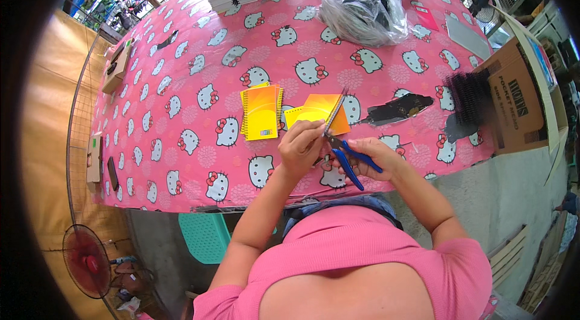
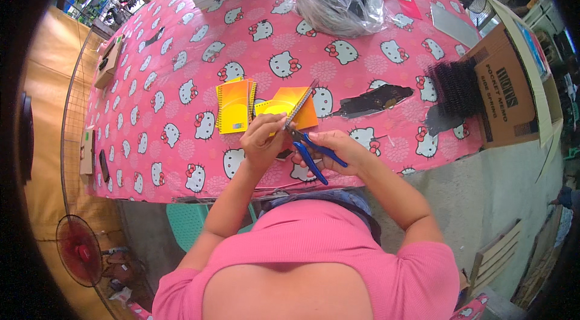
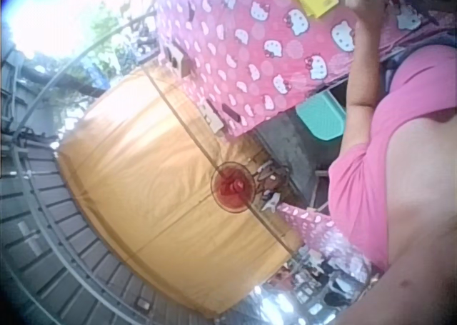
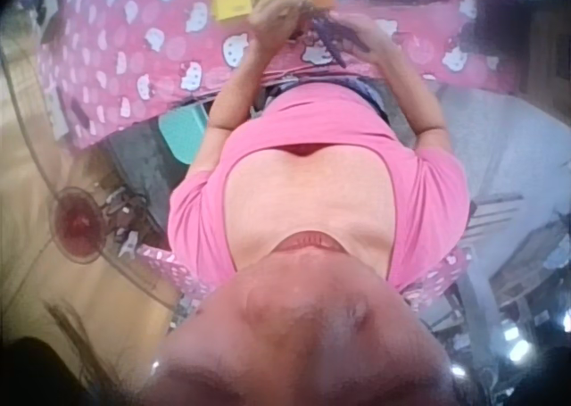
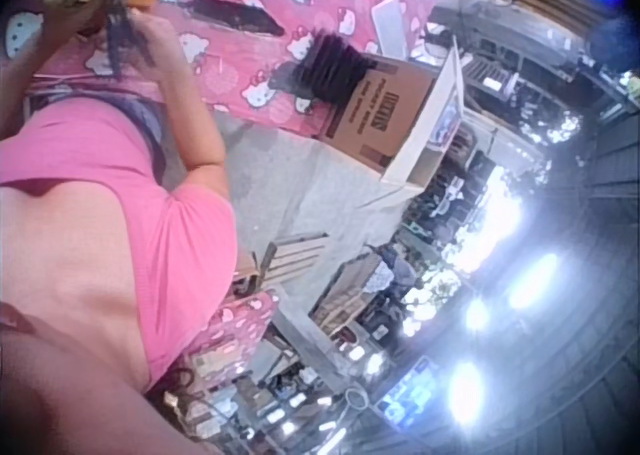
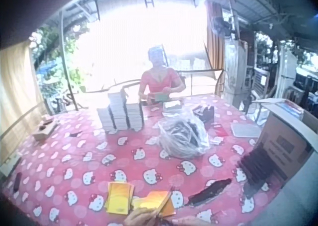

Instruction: The person assembles small notebooks by hand on a table, aligning covers with paper and inserting spiral binding coils through the pre-punched holes.

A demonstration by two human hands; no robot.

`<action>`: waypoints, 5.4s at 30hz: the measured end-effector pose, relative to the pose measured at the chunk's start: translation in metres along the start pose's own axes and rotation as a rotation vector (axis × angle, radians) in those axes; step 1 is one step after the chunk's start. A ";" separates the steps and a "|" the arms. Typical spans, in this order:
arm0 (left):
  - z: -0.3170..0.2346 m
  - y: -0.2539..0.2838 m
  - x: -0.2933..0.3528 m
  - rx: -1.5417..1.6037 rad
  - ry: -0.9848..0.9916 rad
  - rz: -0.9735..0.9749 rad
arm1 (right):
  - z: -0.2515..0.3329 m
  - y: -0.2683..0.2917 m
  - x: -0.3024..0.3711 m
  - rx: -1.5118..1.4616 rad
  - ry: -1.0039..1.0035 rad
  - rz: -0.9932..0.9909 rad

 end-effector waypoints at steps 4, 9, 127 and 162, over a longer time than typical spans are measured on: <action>0.024 -0.028 0.038 -0.045 0.078 0.428 | 0.015 0.039 0.020 0.671 -0.044 -0.122; 0.007 -0.039 0.012 -0.389 0.140 0.708 | 0.086 0.035 0.022 1.487 0.323 -0.382; 0.126 -0.057 -0.035 -0.239 0.727 0.801 | 0.178 0.235 0.166 1.572 -0.054 -1.597; -0.006 -0.014 -0.022 -0.481 0.181 0.045 | 0.094 0.000 -0.001 1.601 0.649 -0.555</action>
Point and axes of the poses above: each hand's wrist, its own x-axis away from the middle knuckle, its own y-axis out of the back of the hand, z = x × y, the point moved 8 cm from there along -x, towards the middle knuckle, and after that the axes turned 8 degrees about z, right-handed, at the moved point
